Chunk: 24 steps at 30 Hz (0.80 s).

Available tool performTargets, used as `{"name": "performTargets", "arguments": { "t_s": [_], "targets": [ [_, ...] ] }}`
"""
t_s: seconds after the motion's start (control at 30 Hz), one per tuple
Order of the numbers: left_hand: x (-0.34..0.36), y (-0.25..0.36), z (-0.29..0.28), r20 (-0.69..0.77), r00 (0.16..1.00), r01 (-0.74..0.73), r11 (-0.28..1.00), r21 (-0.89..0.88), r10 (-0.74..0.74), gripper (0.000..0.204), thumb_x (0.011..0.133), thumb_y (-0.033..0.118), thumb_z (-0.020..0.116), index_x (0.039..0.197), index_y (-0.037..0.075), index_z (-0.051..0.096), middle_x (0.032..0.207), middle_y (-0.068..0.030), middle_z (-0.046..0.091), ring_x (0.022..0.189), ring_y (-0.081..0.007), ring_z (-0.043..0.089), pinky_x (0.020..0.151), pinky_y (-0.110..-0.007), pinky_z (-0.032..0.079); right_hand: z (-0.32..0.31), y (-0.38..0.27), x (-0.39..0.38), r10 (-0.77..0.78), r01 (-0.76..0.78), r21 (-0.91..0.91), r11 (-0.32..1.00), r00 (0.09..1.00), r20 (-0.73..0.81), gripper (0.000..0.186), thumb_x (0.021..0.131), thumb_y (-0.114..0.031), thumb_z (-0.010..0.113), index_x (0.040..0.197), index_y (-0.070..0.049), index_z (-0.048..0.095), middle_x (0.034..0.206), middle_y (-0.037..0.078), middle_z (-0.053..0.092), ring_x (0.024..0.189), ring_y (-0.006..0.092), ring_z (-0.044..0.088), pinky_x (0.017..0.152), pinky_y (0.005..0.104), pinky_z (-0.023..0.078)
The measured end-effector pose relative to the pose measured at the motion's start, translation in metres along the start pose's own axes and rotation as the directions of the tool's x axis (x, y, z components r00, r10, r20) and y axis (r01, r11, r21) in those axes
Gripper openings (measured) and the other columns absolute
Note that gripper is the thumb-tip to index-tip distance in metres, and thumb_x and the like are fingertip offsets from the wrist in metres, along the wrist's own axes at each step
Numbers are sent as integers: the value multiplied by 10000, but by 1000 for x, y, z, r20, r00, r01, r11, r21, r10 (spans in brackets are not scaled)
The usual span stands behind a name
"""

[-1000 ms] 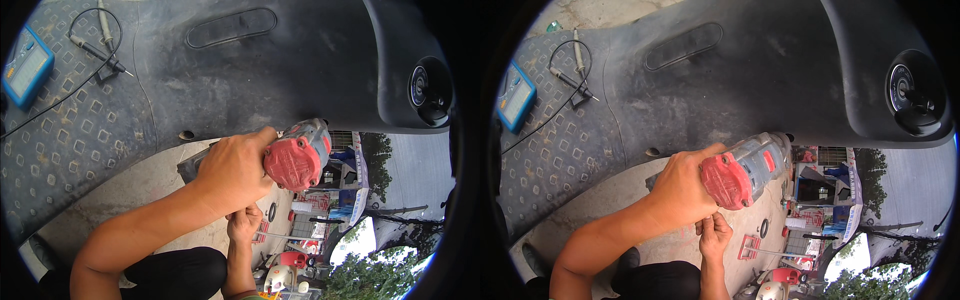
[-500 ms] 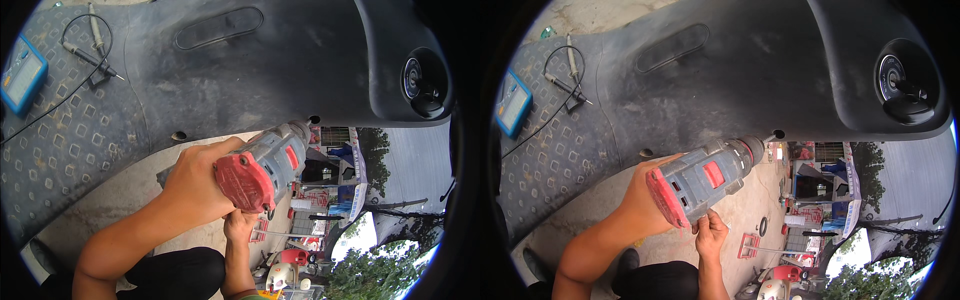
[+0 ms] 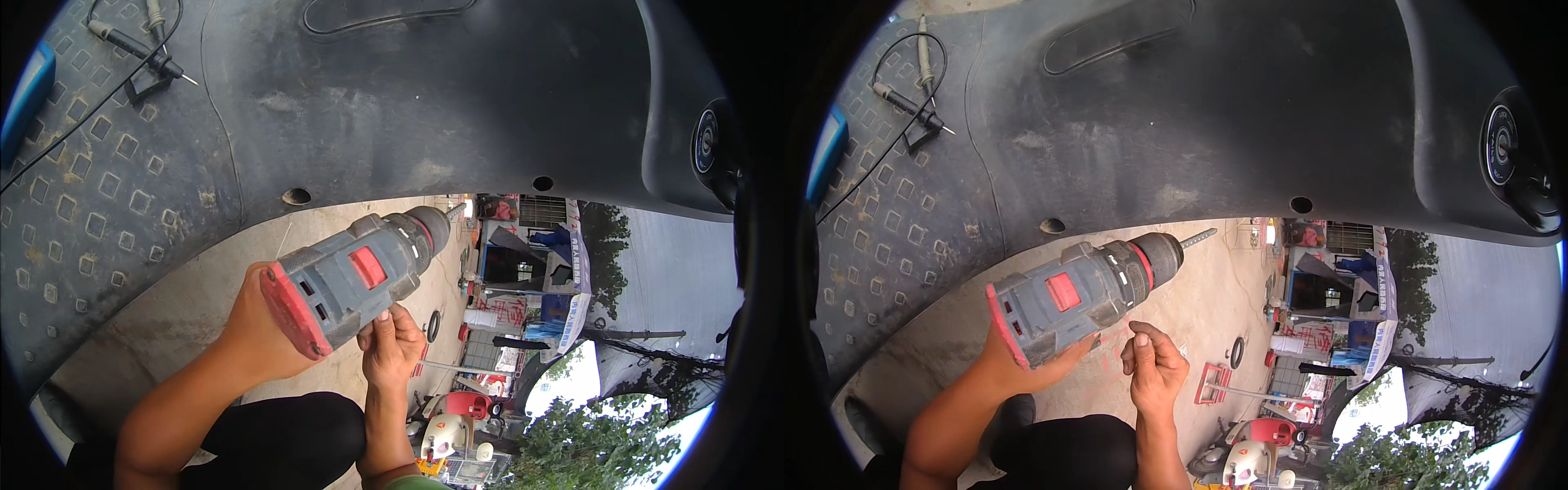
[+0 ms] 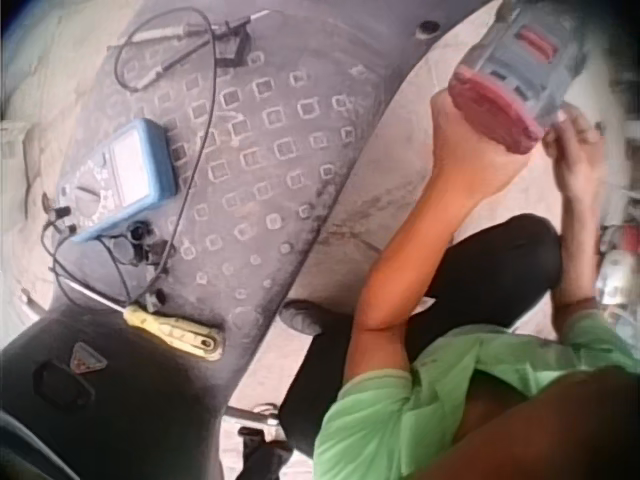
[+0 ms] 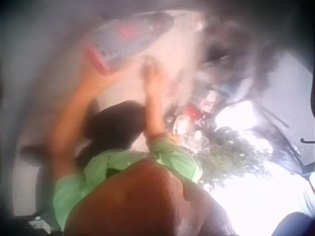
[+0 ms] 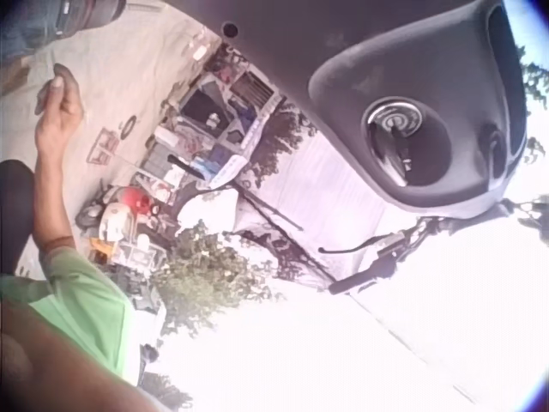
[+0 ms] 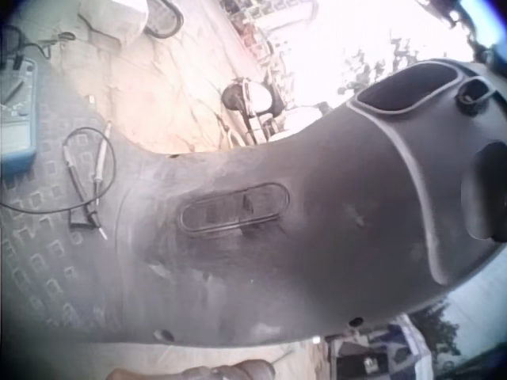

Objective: The person uses a cordless drill to remove screws from the scooter's body panel and then uses a screwdriver to pry and remove the panel. The person works on the scooter's front and side panels.

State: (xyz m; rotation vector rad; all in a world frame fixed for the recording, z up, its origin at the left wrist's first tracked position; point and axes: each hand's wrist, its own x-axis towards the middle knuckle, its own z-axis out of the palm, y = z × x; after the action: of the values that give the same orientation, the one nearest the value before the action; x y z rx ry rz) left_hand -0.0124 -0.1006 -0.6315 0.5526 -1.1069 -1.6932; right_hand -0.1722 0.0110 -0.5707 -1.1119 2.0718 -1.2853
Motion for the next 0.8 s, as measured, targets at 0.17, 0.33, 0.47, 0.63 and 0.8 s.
{"name": "performTargets", "arguments": {
  "t_s": [0.17,0.33,0.47,0.63,0.8],
  "targets": [
    [-22,-28,-6,104,993,-45,998,-39,49,304,697,79,769,975,28,656,851,-59,701,732,-146,692,651,-278,536,1,-1,-1,-2,2,-8,1000,1000,9,222,1006,-114,573,1092,74,654,674,63,595,542,95,506,505,223,410],
    [-28,-32,-3,73,995,-69,997,-36,71,364,696,68,775,1034,-1,656,856,-62,693,696,-151,679,637,-273,530,6,-3,-1,-3,3,5,1000,1000,2,216,1003,-107,575,1095,75,650,680,67,604,541,97,516,510,227,421],
    [-26,-32,0,104,990,-89,996,-22,91,333,696,77,776,994,-7,652,811,-66,663,657,-158,656,608,-278,516,4,-1,1,-28,28,-7,1000,1000,-10,207,1002,-104,577,1081,74,649,689,75,615,545,101,523,515,234,430],
    [-22,-29,7,93,988,-112,990,-85,120,323,684,87,778,963,-10,647,786,-67,634,645,-184,649,593,-284,506,-4,3,-1,-41,40,-19,999,999,-21,205,1002,-103,578,1071,77,648,695,79,621,547,103,524,517,237,434],
    [-3,-10,15,26,978,-206,976,-74,208,346,673,99,789,965,-15,642,816,-77,640,652,-202,655,592,-282,508,2,-2,0,-91,92,29,995,995,-48,200,1005,-102,573,1067,71,652,703,72,621,558,100,525,521,230,426]
  ]
}}
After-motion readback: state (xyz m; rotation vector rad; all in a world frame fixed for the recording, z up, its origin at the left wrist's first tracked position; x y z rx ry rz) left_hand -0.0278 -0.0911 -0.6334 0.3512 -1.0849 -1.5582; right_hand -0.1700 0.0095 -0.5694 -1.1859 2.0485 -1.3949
